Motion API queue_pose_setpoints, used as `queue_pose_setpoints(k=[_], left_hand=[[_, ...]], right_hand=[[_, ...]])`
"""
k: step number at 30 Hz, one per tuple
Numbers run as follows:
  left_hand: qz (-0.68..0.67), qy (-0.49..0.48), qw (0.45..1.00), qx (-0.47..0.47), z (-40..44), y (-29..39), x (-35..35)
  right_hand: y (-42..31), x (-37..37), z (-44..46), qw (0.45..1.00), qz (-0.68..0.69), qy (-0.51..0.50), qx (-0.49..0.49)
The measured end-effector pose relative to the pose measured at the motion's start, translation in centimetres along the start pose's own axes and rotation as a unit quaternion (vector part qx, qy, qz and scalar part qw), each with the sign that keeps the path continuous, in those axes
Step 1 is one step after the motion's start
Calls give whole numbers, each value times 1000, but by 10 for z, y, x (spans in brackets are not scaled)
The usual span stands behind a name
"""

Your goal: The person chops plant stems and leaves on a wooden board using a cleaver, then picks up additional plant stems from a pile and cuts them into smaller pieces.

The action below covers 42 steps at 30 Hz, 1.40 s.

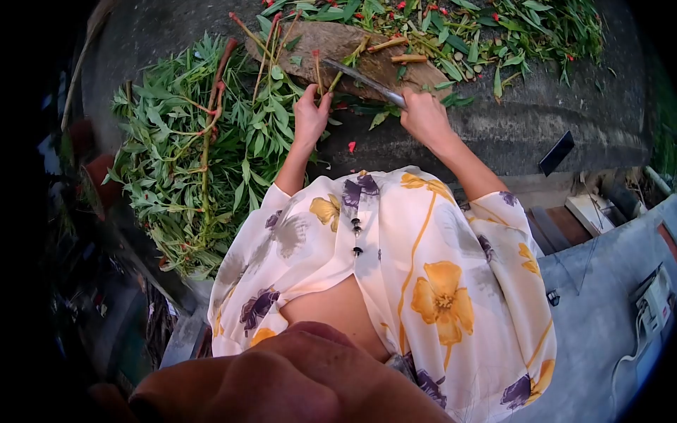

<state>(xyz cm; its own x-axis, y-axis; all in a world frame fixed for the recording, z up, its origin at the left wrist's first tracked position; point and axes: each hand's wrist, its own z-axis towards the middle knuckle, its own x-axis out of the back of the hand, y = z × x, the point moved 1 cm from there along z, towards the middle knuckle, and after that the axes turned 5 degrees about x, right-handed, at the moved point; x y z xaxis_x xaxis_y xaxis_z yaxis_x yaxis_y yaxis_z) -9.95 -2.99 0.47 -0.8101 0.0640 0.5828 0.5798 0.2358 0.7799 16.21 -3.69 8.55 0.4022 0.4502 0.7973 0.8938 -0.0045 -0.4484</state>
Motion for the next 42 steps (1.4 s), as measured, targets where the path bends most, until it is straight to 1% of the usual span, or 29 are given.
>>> queue_pose_setpoints(k=[2,8,9,11,12,14,16,18,20,22,24,25,26,27,28,29,30,31,32,33,34,35,36,37,38,39,40,42], left_hand=[[-28,-7,1000,11,2,-6,-3],[-25,-36,998,45,5,-3,4],[-26,-35,998,46,7,-5,4],[-74,-57,994,47,9,-10,1],[-74,-60,994,48,5,-15,-3],[-150,-100,978,104,5,-21,-14],[-156,-101,976,111,2,-16,-11],[-162,-44,981,99,-1,-18,-5],[-118,1,989,94,-2,-2,21],[-85,50,993,57,2,16,46],[14,66,998,-15,16,22,58],[47,52,996,-51,27,16,58],[85,67,989,-100,34,12,55],[156,94,979,-87,34,23,55],[227,122,963,-76,35,40,58],[226,122,963,-84,40,57,60],[243,153,950,-124,42,75,62],[261,182,934,-161,42,87,61],[261,177,935,-163,43,95,51],[191,104,953,-210,47,105,33],[118,31,959,-254,52,113,14],[138,10,952,-272,57,116,-10],[157,-11,944,-289,62,113,-34],[158,-11,943,-292,69,107,-51],[200,-14,934,-297,78,101,-69],[241,-17,923,-300,82,103,-78],[242,-20,922,-302,85,100,-80],[242,-36,941,-233,95,90,-72]], right_hand=[[-1,3,2,1000,-2,-7,-2],[-7,21,22,998,6,-60,-8],[-10,26,28,997,-11,-80,-9],[-16,26,45,993,-40,-113,-1],[-12,22,49,993,-38,-115,-4],[-2,20,59,993,-51,-110,12],[1,29,66,993,-34,-113,6],[4,32,62,993,-15,-119,4],[11,31,55,992,55,-109,2],[15,18,36,991,119,-59,-13],[14,17,11,987,153,-35,-12],[13,18,-2,987,154,-35,-14],[13,20,-14,986,162,-31,-38],[13,22,-26,983,171,-25,-62],[15,23,-38,983,173,-19,-64],[19,23,-49,976,204,22,-78],[26,21,-57,965,235,60,-94],[36,16,-65,956,255,78,-121],[44,12,-72,955,257,79,-125],[51,10,-77,946,273,113,-135],[55,9,-80,936,287,147,-144],[52,14,-80,931,289,167,-150],[54,14,-81,930,290,168,-150],[59,15,-80,923,308,156,-171],[63,17,-79,915,324,148,-191],[64,19,-80,914,324,151,-193],[63,20,-81,916,317,161,-184],[63,22,-81,918,312,171,-177]])
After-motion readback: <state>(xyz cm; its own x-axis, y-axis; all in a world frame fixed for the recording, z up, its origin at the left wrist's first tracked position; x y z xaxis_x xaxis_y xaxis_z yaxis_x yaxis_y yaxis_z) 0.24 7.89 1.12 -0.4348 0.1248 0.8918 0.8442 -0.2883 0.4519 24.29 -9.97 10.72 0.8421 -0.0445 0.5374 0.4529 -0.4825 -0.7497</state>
